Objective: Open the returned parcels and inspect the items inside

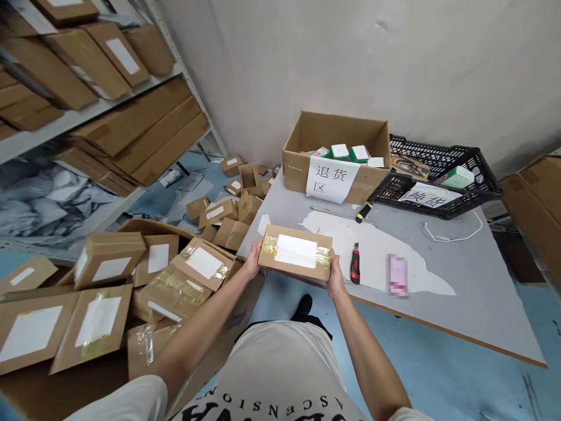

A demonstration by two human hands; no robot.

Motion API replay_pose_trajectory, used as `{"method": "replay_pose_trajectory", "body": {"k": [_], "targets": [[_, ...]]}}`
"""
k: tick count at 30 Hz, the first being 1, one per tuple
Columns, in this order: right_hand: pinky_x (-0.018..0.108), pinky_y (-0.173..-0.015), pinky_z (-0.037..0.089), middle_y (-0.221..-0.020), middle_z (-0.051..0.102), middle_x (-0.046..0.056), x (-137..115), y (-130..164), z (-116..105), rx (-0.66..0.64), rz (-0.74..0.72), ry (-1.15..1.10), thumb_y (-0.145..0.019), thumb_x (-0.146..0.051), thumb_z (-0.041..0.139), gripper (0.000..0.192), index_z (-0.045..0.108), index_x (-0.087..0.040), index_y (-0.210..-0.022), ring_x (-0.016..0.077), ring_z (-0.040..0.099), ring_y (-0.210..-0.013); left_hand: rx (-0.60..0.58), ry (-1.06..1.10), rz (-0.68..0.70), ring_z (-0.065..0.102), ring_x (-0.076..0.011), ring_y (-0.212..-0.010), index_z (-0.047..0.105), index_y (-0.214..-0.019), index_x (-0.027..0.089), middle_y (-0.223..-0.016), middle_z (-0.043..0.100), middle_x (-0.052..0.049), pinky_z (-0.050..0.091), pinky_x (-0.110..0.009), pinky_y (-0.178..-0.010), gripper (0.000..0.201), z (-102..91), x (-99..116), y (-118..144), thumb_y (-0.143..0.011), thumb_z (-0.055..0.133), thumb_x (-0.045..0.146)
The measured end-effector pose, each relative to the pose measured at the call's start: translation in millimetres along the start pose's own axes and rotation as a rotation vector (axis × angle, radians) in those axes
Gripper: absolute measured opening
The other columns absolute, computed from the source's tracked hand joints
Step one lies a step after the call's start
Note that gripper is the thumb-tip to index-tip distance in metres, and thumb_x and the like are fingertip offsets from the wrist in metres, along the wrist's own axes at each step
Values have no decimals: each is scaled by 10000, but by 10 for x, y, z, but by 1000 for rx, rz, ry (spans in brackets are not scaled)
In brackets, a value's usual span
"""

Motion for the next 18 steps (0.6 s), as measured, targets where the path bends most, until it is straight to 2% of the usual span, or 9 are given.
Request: {"method": "replay_pose_trajectory", "body": {"k": [3,7,12,18], "targets": [[418,-953,466,-1251,623,27,-116,-237,-240,30,31,-26,-795,-761,338,722,490,-302,-1331,260,543,-1195,-31,-5,-16,407,-281,-1316,462,-1357,234,-1340,545,-73,322,-417,-1096,776,234,-171,-369,-781,408,752],[409,-940,474,-1221,642,40,-187,-486,-465,86,68,-60,-791,-761,347,741,488,-279,-1335,267,565,-1168,-26,-44,-65,434,-289,-1295,481,-1339,231,-1320,562,-76,327,-426,-1091,763,365,-371,-742,-783,407,750],[393,-949,474,-1198,654,32,-131,-698,-604,139,87,-111,-804,-741,359,707,503,-276,-1316,256,571,-1163,-3,-98,-124,454,-284,-1279,476,-1340,230,-1306,574,-71,315,-433,-1095,725,379,-471,-1028,-809,409,720],[406,-937,486,-1143,681,38,52,-798,-641,191,98,-66,-791,-768,332,726,517,-277,-1293,243,596,-1131,-29,-137,-178,431,-277,-1300,493,-1329,234,-1315,570,-64,298,-419,-1106,704,337,-487,-1162,-818,405,710]]}}
Point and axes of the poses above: each hand's wrist, its own y-axis away from the middle knuckle, its own z-axis out of the palm, x = y × z, the point moved 10 cm from there along -y, towards the middle knuckle
